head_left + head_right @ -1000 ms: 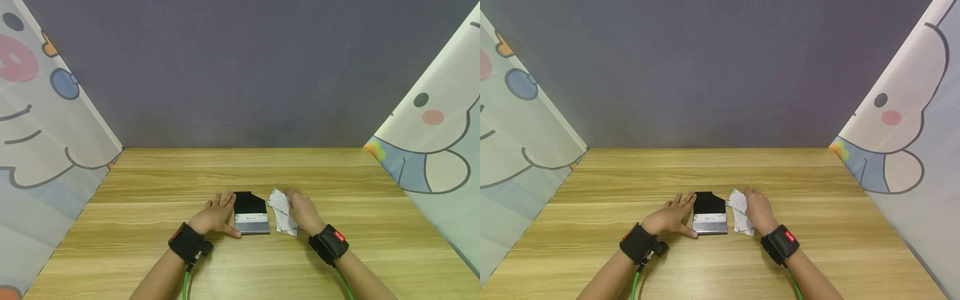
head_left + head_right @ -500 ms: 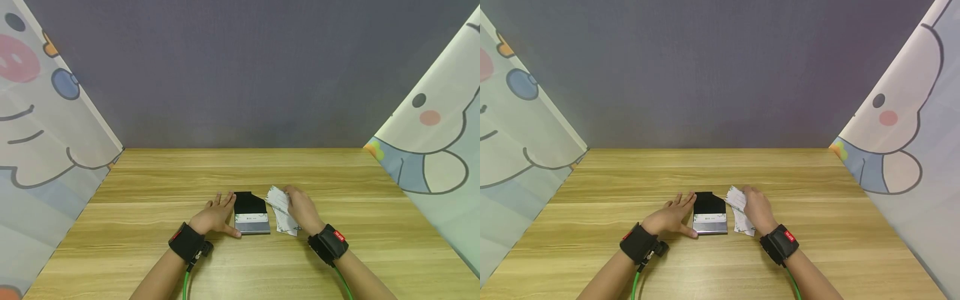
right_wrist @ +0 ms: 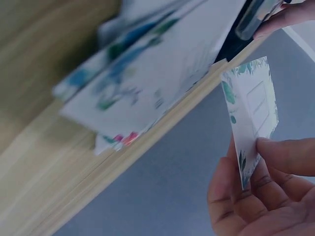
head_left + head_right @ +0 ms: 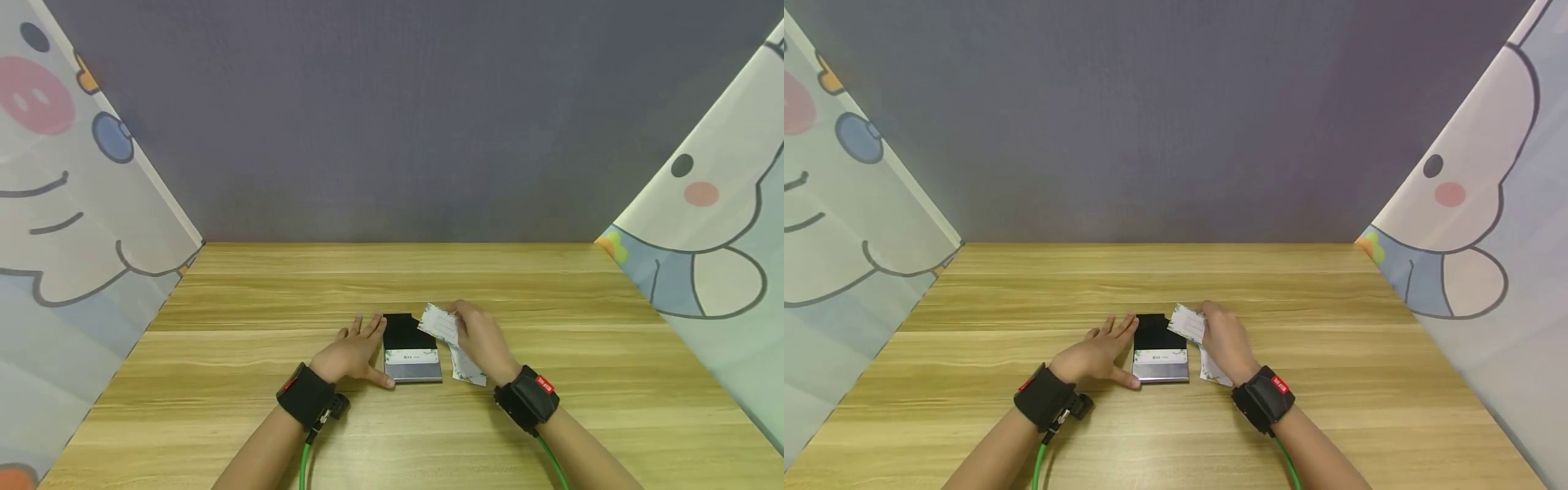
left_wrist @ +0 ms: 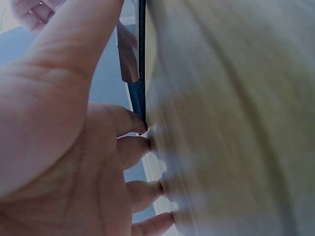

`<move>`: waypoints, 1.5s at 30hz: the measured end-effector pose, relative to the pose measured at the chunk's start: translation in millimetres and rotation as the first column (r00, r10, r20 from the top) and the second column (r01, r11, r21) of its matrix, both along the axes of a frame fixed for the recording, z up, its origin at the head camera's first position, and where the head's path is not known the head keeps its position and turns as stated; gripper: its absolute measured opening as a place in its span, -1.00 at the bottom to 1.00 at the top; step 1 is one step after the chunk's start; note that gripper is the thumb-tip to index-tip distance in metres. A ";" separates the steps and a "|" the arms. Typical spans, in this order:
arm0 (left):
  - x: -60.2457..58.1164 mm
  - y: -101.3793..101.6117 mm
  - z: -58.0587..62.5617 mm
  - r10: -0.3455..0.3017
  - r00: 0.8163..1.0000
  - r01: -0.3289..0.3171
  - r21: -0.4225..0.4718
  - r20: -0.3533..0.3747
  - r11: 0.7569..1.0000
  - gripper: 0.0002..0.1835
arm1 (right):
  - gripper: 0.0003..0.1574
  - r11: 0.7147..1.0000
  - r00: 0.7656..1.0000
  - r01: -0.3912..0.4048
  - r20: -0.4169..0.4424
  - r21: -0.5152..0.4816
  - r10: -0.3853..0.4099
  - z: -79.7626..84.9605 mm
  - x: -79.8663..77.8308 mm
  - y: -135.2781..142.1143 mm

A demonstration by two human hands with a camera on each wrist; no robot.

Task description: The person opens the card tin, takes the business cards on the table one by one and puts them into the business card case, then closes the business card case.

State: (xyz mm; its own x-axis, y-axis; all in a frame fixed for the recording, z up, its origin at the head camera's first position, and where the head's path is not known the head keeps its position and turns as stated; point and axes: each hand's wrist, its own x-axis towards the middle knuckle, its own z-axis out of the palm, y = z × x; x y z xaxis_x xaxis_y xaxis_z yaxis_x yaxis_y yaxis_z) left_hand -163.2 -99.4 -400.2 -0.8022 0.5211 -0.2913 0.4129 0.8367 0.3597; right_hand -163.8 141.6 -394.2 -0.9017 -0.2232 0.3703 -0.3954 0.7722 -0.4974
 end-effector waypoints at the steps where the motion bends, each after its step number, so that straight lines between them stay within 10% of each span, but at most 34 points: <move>1: 0.0 0.0 0.0 0.000 1.000 0.000 0.002 0.000 1.000 0.23 | -0.59 1.000 1.000 -0.007 0.002 -0.007 0.007 0.6 0.2 -1.5; 45: 1.7 1.8 2.6 0.009 1.000 -0.009 -0.025 -0.001 1.000 0.21 | -0.75 0.986 0.986 -0.166 0.013 0.036 0.165 -11.3 2.7 -40.0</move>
State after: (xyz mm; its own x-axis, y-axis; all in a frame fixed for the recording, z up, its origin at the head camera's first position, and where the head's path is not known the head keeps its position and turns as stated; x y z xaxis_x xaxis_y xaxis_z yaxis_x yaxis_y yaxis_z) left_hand -161.5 -97.6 -397.6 -0.8070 0.5067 -0.3035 0.4059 0.8490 0.3382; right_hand -161.1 101.6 -405.5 -0.8548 -0.3830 0.3502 -0.5144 0.7146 -0.4740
